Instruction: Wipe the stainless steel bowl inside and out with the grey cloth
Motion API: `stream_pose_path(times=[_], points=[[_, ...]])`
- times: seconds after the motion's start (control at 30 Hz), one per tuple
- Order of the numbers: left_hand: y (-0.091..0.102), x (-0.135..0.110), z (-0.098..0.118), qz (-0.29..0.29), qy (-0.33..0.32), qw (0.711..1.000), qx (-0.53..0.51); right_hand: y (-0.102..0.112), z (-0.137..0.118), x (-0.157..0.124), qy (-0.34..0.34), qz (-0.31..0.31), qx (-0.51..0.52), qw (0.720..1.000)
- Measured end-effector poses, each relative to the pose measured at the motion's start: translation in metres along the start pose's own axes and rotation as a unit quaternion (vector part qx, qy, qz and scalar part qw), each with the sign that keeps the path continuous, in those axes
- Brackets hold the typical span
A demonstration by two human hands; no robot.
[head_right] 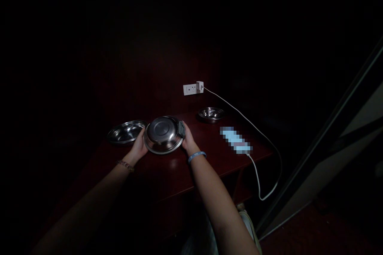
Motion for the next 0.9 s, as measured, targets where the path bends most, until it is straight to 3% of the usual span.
stream_pose_path(times=[0.17,0.37,0.53,0.9], points=[[-0.001,0.001,-0.001,-0.038,0.001,0.999,0.006,0.004,-0.006,0.000,-0.005,0.067,0.053,0.996],[0.002,0.003,-0.008,-0.063,0.016,0.994,0.089,0.007,-0.011,0.001,0.022,0.088,0.084,0.992],[0.002,0.002,-0.009,-0.066,-0.017,0.992,0.106,0.004,-0.011,-0.003,0.021,0.099,0.081,0.992],[0.004,-0.002,-0.003,-0.024,-0.060,0.994,0.085,-0.002,-0.010,-0.004,0.026,0.053,0.037,0.998]])
Point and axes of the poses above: each hand's wrist, its own x-axis towards the middle knuckle, its own y-axis out of the back of the hand, z = x × y, the point moved 5 cm from there along x, towards the middle knuckle, and after that the axes turned 3 degrees about -x, right-handed, at the moved point
